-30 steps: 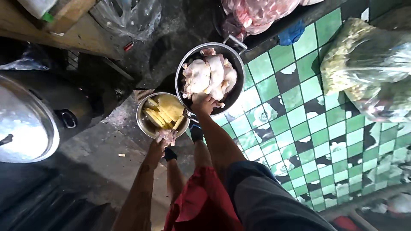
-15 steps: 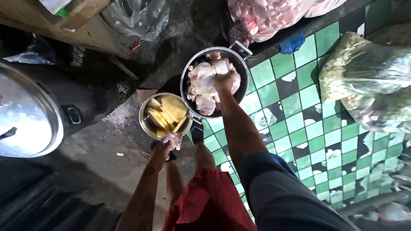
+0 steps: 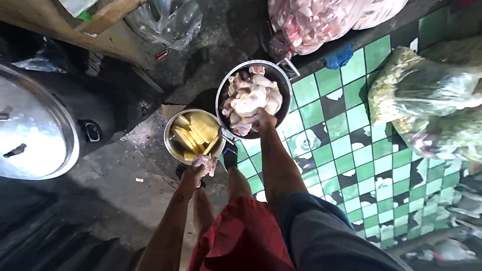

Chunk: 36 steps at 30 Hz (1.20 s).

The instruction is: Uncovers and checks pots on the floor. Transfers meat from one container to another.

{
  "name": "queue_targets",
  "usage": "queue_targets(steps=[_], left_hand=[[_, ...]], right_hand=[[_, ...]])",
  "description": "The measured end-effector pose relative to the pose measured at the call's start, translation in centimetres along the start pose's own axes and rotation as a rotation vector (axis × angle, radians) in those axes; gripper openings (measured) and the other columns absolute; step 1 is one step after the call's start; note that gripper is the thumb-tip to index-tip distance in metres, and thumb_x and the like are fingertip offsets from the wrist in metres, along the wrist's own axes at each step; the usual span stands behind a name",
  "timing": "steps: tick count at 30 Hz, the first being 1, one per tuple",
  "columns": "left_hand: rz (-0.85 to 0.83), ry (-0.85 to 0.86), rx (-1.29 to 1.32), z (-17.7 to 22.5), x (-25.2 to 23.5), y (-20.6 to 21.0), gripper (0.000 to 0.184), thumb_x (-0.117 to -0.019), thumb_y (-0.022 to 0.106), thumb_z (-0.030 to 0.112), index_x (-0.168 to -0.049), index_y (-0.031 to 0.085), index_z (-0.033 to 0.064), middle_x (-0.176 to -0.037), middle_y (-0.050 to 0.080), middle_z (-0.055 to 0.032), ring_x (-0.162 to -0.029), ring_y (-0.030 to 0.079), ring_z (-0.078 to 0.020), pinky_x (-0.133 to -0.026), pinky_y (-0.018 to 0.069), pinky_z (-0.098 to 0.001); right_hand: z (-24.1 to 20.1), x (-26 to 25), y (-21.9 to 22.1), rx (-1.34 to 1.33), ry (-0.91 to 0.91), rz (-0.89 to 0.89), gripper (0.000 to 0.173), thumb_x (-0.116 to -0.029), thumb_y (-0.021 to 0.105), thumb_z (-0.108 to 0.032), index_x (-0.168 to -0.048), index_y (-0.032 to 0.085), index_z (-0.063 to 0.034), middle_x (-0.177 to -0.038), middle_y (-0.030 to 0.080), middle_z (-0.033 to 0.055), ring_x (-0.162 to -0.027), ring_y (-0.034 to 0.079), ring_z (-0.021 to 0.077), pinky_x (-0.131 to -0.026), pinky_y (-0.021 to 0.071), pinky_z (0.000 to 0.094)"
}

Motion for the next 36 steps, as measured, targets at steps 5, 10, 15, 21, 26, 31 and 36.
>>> queue_targets(steps=[5,10,15,21,26,31,36], left_hand=[[0.025,0.001,-0.001,0.4,0.5,-0.1,0.036,-0.1049,0.061,0.031,-0.129,0.056,0.0039,-0.084,0.054,-0.0048,-0.058,0.046,-0.0101,-0.054,0.0430,-0.0276],[0.034,-0.002,-0.009,1.7,1.4,-0.3,0.037,-0.1042,0.062,0.030,-0.129,0.057,0.0033,-0.087,0.055,-0.0052,-0.061,0.046,-0.0104,-0.058,0.0429,-0.0284],[0.051,-0.035,-0.031,2.9,1.8,0.0,0.042,-0.1048,0.061,0.033,-0.134,0.054,0.0042,-0.090,0.055,-0.0067,-0.064,0.048,-0.0116,-0.061,0.0450,-0.0299],[-0.007,0.035,0.147,4.8,2.7,1.1,0.033,-0.1077,0.055,0.031,-0.126,0.056,0.0039,-0.082,0.050,-0.0014,-0.059,0.044,-0.0082,-0.056,0.0432,-0.0253],[-0.245,0.272,0.286,9.1,2.1,4.8,0.022,-0.1110,0.045,0.021,-0.120,0.055,0.0040,-0.082,0.054,0.0011,-0.064,0.050,-0.0054,-0.064,0.0471,-0.0219],[-0.105,0.401,-0.247,11.5,-3.2,8.2,0.069,-0.1076,0.055,0.033,-0.163,0.022,0.0070,-0.147,0.052,-0.0248,-0.132,0.056,-0.0376,-0.109,0.0463,-0.0545],[0.000,0.319,-0.150,8.9,-0.6,6.5,0.055,-0.1073,0.055,0.029,-0.153,0.043,0.0022,-0.150,0.050,-0.0251,-0.137,0.052,-0.0368,-0.113,0.0429,-0.0523]], right_hand=[[4.4,-1.1,-0.9,-0.508,0.054,-0.260,0.040,-0.1068,0.047,-0.036,-0.133,0.054,-0.0058,-0.116,0.064,0.0149,-0.096,0.065,0.0244,-0.080,0.0577,0.0415],[4.7,0.6,-3.5,-0.380,0.071,-0.041,0.052,-0.0966,0.069,-0.031,-0.132,0.054,0.0037,-0.117,0.064,0.0205,-0.098,0.066,0.0300,-0.082,0.0591,0.0463],[2.3,1.8,-6.1,-0.110,-0.132,0.162,0.074,-0.0729,0.092,-0.018,-0.131,0.053,0.0065,-0.114,0.065,0.0251,-0.101,0.066,0.0366,-0.085,0.0565,0.0555],[-2.2,2.2,-7.8,-0.139,-0.357,0.222,0.071,-0.0690,0.091,-0.009,-0.126,0.051,0.0019,-0.109,0.065,0.0206,-0.098,0.067,0.0315,-0.083,0.0575,0.0511],[-3.8,0.6,-6.2,-0.035,-0.243,-0.081,0.068,-0.0878,0.083,-0.027,-0.139,0.049,0.0038,-0.118,0.064,0.0228,-0.098,0.067,0.0309,-0.083,0.0594,0.0477],[-2.1,-1.1,-6.2,0.412,-0.234,-0.056,0.096,-0.0868,0.083,-0.037,-0.158,0.030,-0.0003,-0.145,0.050,0.0328,-0.130,0.053,0.0471,-0.105,0.0470,0.0628],[0.7,3.0,-9.7,0.702,-0.168,-0.154,0.060,-0.1011,0.067,-0.026,-0.148,0.046,0.0049,-0.142,0.055,0.0314,-0.133,0.054,0.0436,-0.109,0.0443,0.0562]])
Point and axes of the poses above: each hand's wrist, its own x-axis away from the middle knuckle, its own y-axis out of the palm, z = x × y, the point moved 4 cm from there along -x, towards the middle knuckle
